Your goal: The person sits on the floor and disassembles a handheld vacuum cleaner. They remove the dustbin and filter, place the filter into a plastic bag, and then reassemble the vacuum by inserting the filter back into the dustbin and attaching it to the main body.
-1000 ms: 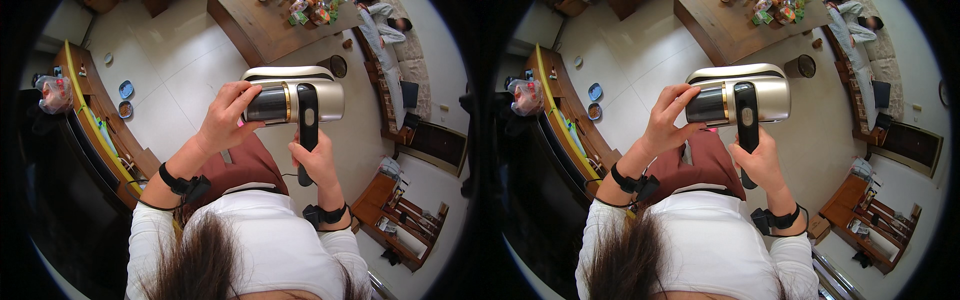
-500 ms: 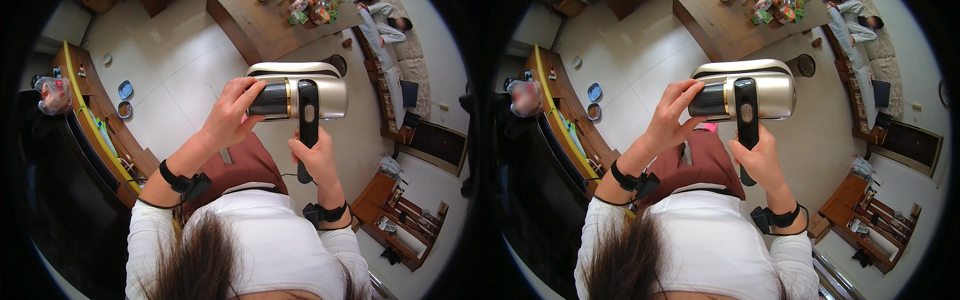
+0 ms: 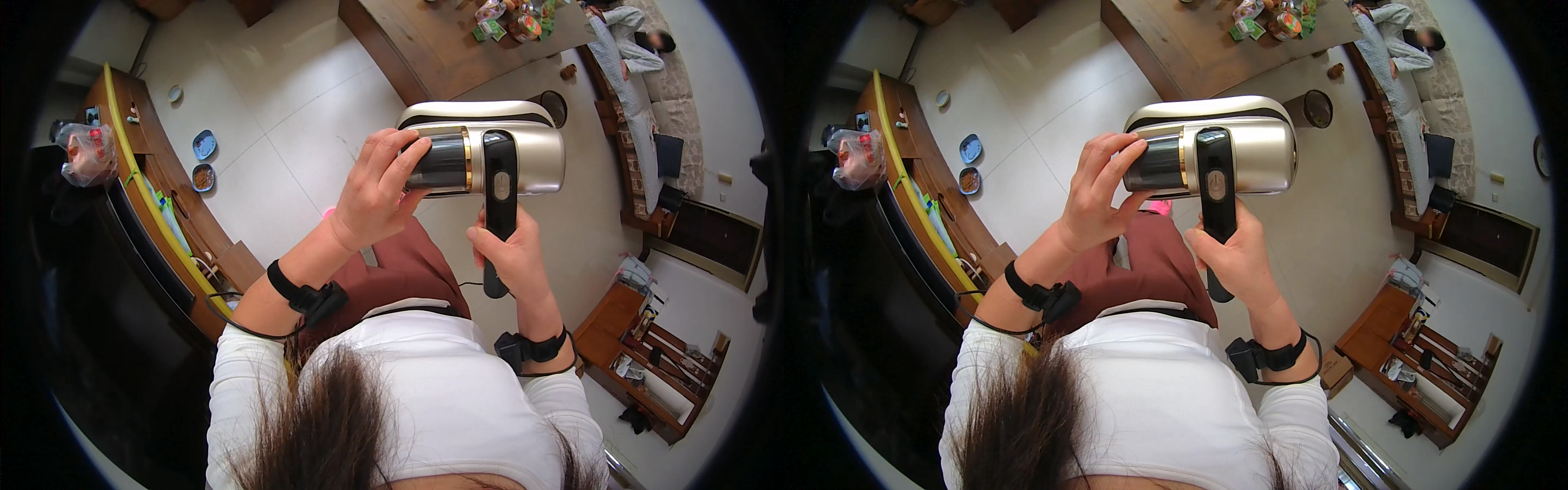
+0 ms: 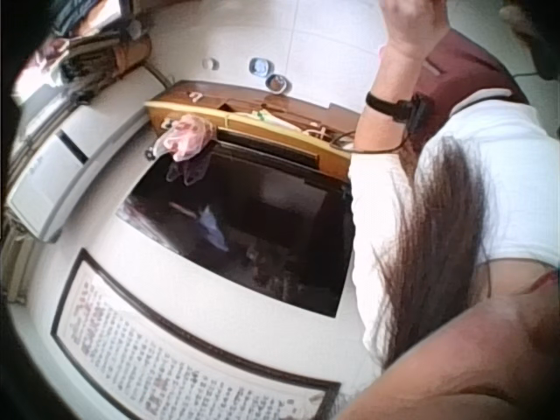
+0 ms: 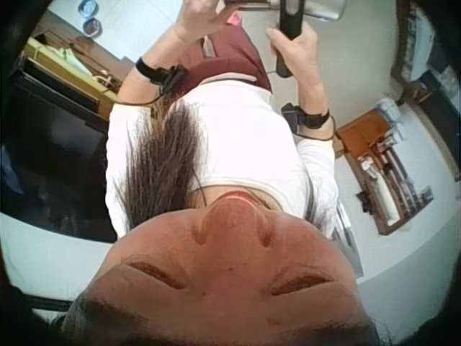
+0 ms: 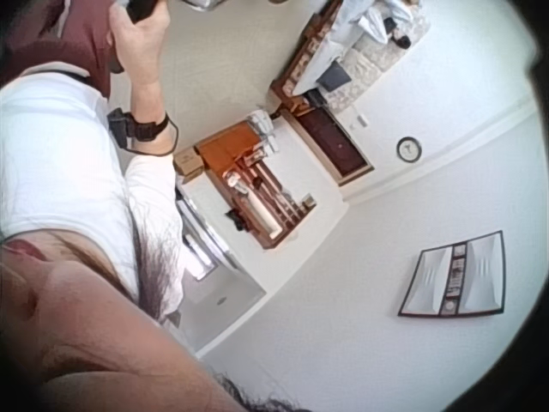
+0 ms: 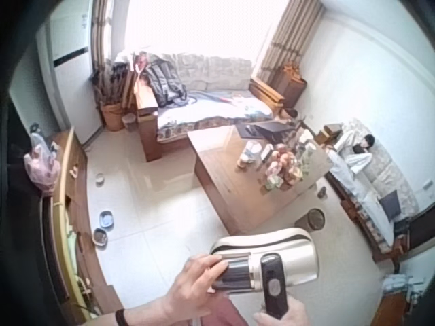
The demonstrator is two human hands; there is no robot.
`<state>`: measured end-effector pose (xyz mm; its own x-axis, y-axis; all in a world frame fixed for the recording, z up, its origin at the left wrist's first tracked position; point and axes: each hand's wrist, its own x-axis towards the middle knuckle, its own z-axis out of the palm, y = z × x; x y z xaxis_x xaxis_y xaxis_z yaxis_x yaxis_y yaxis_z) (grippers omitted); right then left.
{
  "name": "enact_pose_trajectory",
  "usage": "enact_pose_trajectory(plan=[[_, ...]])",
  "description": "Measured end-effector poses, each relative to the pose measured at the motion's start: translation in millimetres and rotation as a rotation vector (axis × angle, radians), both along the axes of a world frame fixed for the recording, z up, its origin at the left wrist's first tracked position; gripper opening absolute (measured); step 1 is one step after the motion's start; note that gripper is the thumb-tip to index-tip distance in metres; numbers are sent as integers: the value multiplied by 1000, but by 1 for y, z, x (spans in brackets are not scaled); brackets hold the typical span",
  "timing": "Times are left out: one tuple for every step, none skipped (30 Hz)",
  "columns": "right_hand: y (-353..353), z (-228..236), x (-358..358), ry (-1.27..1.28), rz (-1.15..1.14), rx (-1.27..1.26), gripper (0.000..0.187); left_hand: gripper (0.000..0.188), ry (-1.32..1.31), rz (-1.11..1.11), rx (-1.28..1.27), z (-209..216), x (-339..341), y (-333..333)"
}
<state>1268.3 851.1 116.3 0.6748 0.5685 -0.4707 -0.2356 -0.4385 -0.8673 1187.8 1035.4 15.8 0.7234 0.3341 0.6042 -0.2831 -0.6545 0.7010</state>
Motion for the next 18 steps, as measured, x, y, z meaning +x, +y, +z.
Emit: enact_pose_trajectory(plan=[[1,0,0,-20,3,-7,16,73,2,-2,1,0,0,0],[1,-1,1,-40,6,-14,16,74,47,-21,-26,2,1,2],[1,-2,2,-51,7,-18,16,75,92,-40,-51,6,2,5],[2,-5,2,-62,9,-22,17,76,136,-58,-77,10,3,7],[2,-6,2,-73,10,-26,17,76,151,-70,-79,12,3,6],[3,-5,1,-75,21,-26,17,76,166,-83,-81,14,3,6],[4,-5,-1,-77,31,-27,17,77,181,-96,-82,15,3,6],[5,-5,-3,-79,40,-27,17,77,194,-95,-67,15,2,7],[6,-6,-4,-68,38,-19,17,76,206,-94,-53,15,1,8],[6,-7,-5,-57,34,-11,18,76,217,-94,-38,15,0,9],[5,-8,-6,-47,29,-3,18,76,210,-93,-40,15,0,8],[5,-9,-8,-35,15,4,18,76,204,-92,-42,16,-1,7],[5,-9,-11,-23,-1,11,17,76,197,-94,-44,16,-2,6],[4,-9,-14,-11,-19,17,17,76,183,-97,-50,14,-3,5],[3,-9,-17,-10,-27,4,18,76,167,-102,-60,11,-3,2],[2,-8,-20,-8,-38,-10,18,76,152,-110,-70,8,-4,-1],[-1,-8,-22,-5,-52,-23,19,76,142,-117,-62,6,-3,-3],[-5,-10,-26,-5,-77,-26,19,76,133,-130,-57,3,-2,-6]])
